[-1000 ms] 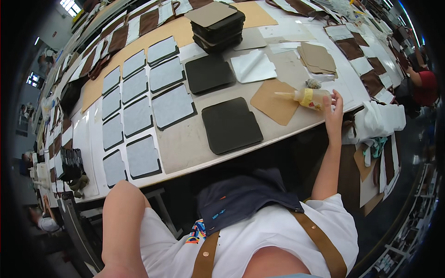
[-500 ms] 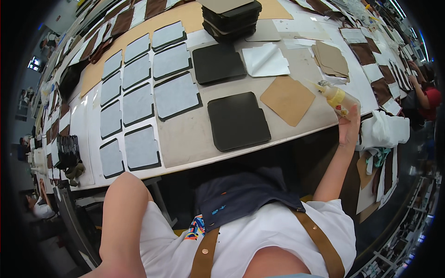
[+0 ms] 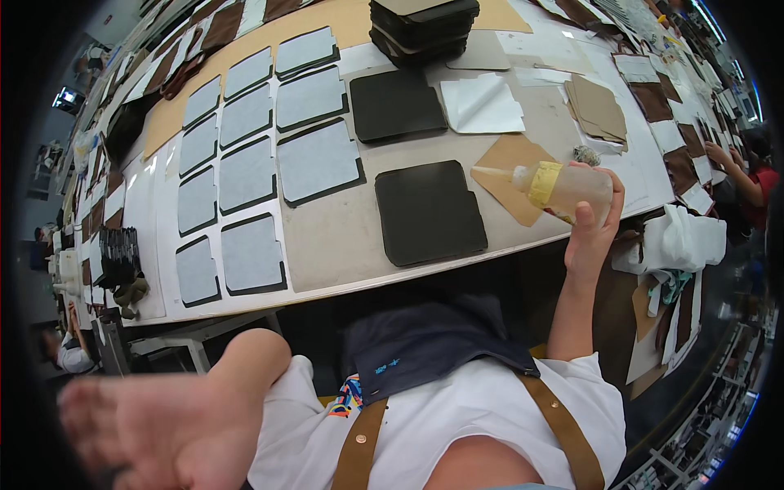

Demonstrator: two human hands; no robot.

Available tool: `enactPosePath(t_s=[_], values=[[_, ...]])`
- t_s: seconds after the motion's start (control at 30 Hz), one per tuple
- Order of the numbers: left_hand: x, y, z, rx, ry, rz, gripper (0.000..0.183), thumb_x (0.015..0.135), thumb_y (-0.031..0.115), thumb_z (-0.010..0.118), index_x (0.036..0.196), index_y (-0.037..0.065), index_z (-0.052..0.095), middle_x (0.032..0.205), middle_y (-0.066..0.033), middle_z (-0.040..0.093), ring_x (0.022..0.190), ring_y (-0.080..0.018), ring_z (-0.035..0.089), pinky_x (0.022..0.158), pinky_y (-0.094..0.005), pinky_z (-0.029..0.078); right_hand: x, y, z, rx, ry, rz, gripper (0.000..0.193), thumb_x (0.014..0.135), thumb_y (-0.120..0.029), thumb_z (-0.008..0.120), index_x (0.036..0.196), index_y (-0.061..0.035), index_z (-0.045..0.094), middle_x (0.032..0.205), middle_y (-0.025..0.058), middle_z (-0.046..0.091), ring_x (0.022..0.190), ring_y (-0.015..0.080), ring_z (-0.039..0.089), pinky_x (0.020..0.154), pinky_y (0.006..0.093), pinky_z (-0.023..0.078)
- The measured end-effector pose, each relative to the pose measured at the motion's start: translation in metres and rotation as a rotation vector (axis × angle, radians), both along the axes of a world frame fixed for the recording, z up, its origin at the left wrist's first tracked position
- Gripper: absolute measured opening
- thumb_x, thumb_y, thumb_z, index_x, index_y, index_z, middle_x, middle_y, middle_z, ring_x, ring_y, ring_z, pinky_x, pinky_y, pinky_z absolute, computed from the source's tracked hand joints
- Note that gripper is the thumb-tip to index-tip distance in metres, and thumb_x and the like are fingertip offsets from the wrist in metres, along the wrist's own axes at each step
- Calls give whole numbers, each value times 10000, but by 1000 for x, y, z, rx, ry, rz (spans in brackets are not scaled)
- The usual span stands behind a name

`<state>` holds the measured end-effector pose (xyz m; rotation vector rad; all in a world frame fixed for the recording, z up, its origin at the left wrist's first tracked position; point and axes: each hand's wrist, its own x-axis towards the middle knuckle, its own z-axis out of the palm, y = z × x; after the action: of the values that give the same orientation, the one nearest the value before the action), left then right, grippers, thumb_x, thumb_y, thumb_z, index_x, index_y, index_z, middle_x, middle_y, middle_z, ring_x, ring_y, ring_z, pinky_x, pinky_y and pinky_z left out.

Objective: The person assembles rectangular pads by applying glue to dark bases and attaching light-colored inserts. They repeatedly pick up a squeeze bottle to apply adhesive in a line, then place a light insert on top and press it down to secure it. The finished units are stacked on the table.

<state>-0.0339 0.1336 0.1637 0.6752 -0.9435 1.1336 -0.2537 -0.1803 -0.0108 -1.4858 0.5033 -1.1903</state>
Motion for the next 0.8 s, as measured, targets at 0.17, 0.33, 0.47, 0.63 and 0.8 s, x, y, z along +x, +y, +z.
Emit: enactPosePath(t_s=[0.17, 0.33, 0.47, 0.63, 0.8], values=[[19, -19, -130, 729, 403, -16, 176, 1015, 293, 602, 1104, 141, 614, 1245, -145, 620, 1268, -324, 502, 1134, -470, 332, 23, 23, -8, -48, 20, -8, 686, 865, -288, 850, 1349, -33, 438, 1278, 169, 615, 1234, 272, 607, 1093, 403, 456], [10, -44, -195, 1106, 596, 184, 141, 851, 73, 778, 910, 101, 653, 1012, -32, 627, 1090, -257, 521, 998, -400, 366, 17, 27, -15, -118, 105, -92, 653, 878, -238, 834, 1354, -34, 437, 1293, 165, 600, 1248, 263, 592, 1097, 395, 444], [12, -41, -220, 1165, 642, 175, 179, 847, 95, 787, 873, 88, 610, 1009, -36, 627, 1067, -250, 528, 1004, -388, 348, 21, 30, -14, -133, 118, -89, 641, 883, -208, 826, 1358, -31, 433, 1291, 172, 594, 1250, 275, 590, 1102, 401, 441], [16, -42, -228, 1131, 740, 96, 208, 836, 122, 800, 854, 95, 594, 1027, -29, 642, 1089, -253, 527, 1017, -404, 323, 25, 33, -13, -171, 124, -85, 631, 895, -199, 815, 1361, -23, 429, 1298, 181, 572, 1245, 300, 597, 1102, 423, 445], [17, -41, -227, 1168, 733, 124, 164, 886, 98, 749, 884, 75, 587, 1072, -54, 659, 1127, -257, 541, 1033, -388, 362, 27, 33, -15, -236, 157, -112, 637, 901, -224, 812, 1363, -15, 426, 1289, 173, 555, 1242, 299, 600, 1102, 430, 448]])
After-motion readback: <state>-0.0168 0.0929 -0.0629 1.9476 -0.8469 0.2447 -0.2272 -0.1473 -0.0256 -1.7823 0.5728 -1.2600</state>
